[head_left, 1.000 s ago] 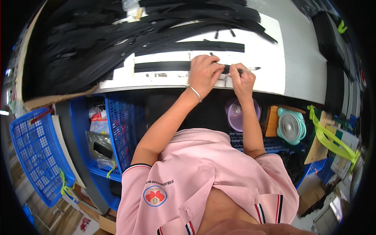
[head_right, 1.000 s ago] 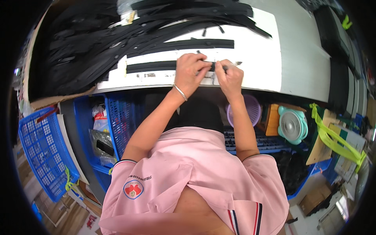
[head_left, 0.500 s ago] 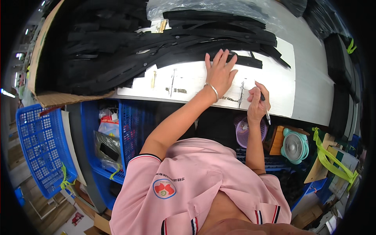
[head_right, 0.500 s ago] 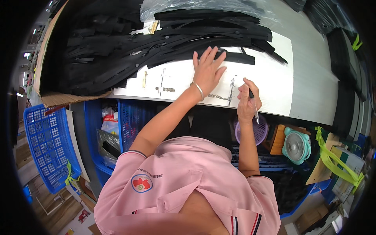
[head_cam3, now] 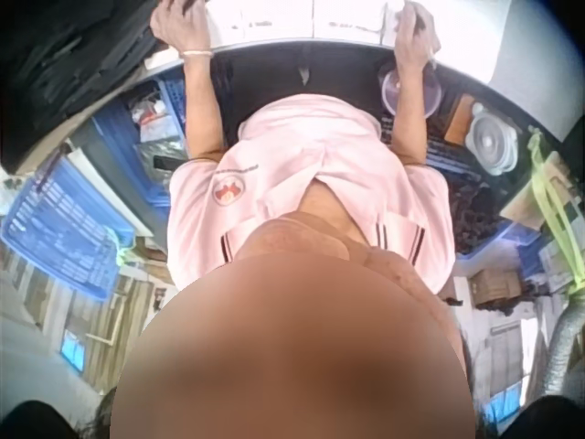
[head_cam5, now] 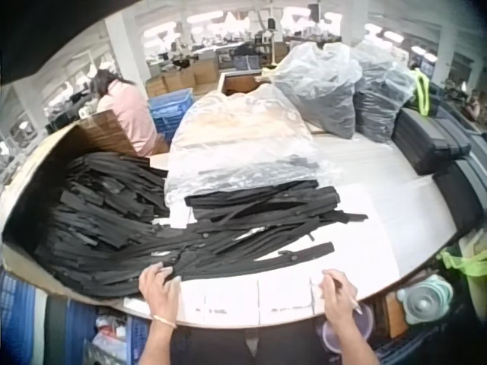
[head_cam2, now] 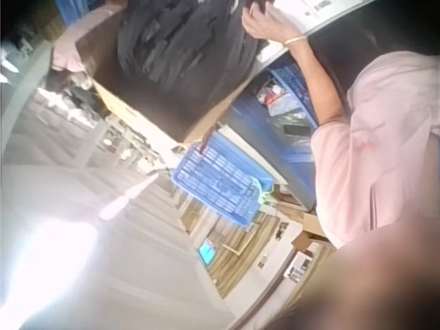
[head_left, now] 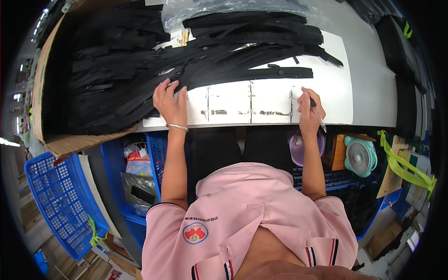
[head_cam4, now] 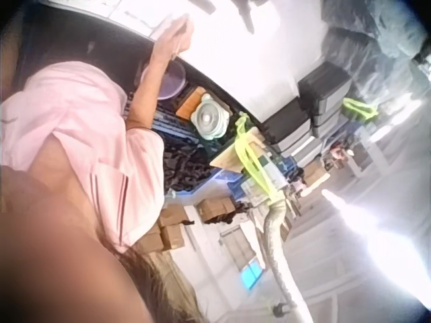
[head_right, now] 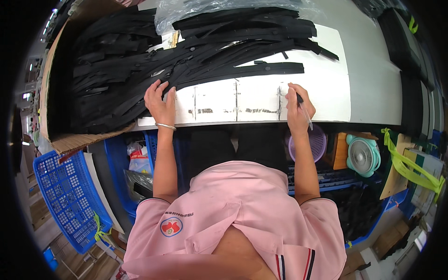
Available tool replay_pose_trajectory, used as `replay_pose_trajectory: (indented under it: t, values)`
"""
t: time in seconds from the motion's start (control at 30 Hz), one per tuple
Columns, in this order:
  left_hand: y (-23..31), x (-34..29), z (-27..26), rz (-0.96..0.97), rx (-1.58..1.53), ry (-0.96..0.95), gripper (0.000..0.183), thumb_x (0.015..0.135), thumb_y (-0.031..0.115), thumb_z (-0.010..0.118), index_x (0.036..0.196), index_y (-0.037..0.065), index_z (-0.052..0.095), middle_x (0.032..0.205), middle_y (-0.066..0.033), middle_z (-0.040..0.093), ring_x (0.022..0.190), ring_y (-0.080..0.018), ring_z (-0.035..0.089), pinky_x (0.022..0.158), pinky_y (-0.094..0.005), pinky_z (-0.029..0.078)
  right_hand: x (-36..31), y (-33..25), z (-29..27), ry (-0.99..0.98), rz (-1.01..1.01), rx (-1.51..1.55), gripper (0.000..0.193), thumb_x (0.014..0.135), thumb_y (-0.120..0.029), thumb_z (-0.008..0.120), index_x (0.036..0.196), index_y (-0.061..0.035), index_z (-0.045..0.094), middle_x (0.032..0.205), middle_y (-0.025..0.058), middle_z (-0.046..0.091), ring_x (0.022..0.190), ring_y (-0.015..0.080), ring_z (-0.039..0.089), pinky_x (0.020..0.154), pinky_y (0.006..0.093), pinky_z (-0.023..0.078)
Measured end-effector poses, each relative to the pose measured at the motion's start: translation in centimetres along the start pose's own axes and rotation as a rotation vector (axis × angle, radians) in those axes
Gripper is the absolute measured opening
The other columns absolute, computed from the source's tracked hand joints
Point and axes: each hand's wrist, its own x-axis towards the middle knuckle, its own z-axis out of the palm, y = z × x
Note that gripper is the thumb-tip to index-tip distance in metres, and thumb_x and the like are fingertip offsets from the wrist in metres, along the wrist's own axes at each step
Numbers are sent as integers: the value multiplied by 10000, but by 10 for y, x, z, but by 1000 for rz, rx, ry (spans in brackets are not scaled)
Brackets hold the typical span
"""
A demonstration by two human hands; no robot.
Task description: Manually inspecting or preparing black zippers on a white workbench using a pen to mark or guide.
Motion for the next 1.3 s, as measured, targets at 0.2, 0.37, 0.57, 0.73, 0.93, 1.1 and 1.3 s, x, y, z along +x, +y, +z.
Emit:
replay_pose_trajectory:
  t: [0.2, 0.37, 0.57, 0.73, 0.93, 1.1, 1.3]
  values:
    - [-9, 0, 7, -228, -283, 119, 135, 884, 150, 753, 968, 65, 690, 1117, -80, 713, 1164, -303, 589, 1047, -429, 378, 0, -3, 1, -5, 15, 62, 169, 1024, -126, 642, 1113, -1, 714, 808, 47, 678, 607, 56, 556, 518, 216, 419]
    - [-14, -1, 10, 1, -129, 112, 219, 890, 211, 756, 1070, 93, 713, 1113, -38, 700, 1114, -274, 601, 1054, -449, 349, 1, -3, 4, -11, 22, 73, 200, 1051, -144, 605, 1159, -3, 696, 788, 10, 631, 603, 33, 501, 532, 204, 403]
    - [-6, 4, 7, -95, -101, 189, 181, 924, 199, 716, 1070, 93, 725, 1102, -53, 708, 1083, -284, 623, 1012, -427, 383, 2, -4, 5, 23, -12, 99, 200, 1045, -144, 612, 1152, 1, 698, 778, 12, 637, 597, 35, 514, 534, 202, 413]
    - [45, -8, 5, 122, -284, 193, 186, 873, 142, 763, 1049, 90, 731, 1096, -54, 713, 1053, -258, 643, 965, -407, 422, -10, -17, -1, 63, -92, 6, 205, 1007, -87, 648, 1194, -8, 678, 925, 82, 736, 734, 126, 683, 617, 245, 527]
    - [125, -46, 34, 479, -420, -193, 252, 816, 138, 787, 1058, 75, 750, 1081, -59, 710, 1032, -277, 623, 1010, -421, 411, -46, -33, 12, -107, -481, -454, 383, 856, -36, 748, 1226, -76, 656, 1158, 91, 744, 1106, 248, 701, 960, 379, 505]
    - [128, -61, 33, 475, -306, -340, 433, 936, 152, 682, 1358, 82, 617, 1506, -86, 508, 1436, -314, 394, 1207, -583, 164, -61, -22, 10, -215, -435, -649, 501, 854, -171, 790, 1303, -83, 585, 1389, 71, 649, 1370, 232, 549, 1197, 544, 255]
    - [92, -84, 4, 361, -166, -413, 548, 960, 245, 679, 1471, 110, 531, 1571, -72, 456, 1500, -329, 321, 1192, -654, 81, -53, -5, -24, -158, -384, -834, 619, 867, -150, 782, 1423, -84, 518, 1354, 53, 674, 1366, 213, 557, 1209, 600, 183]
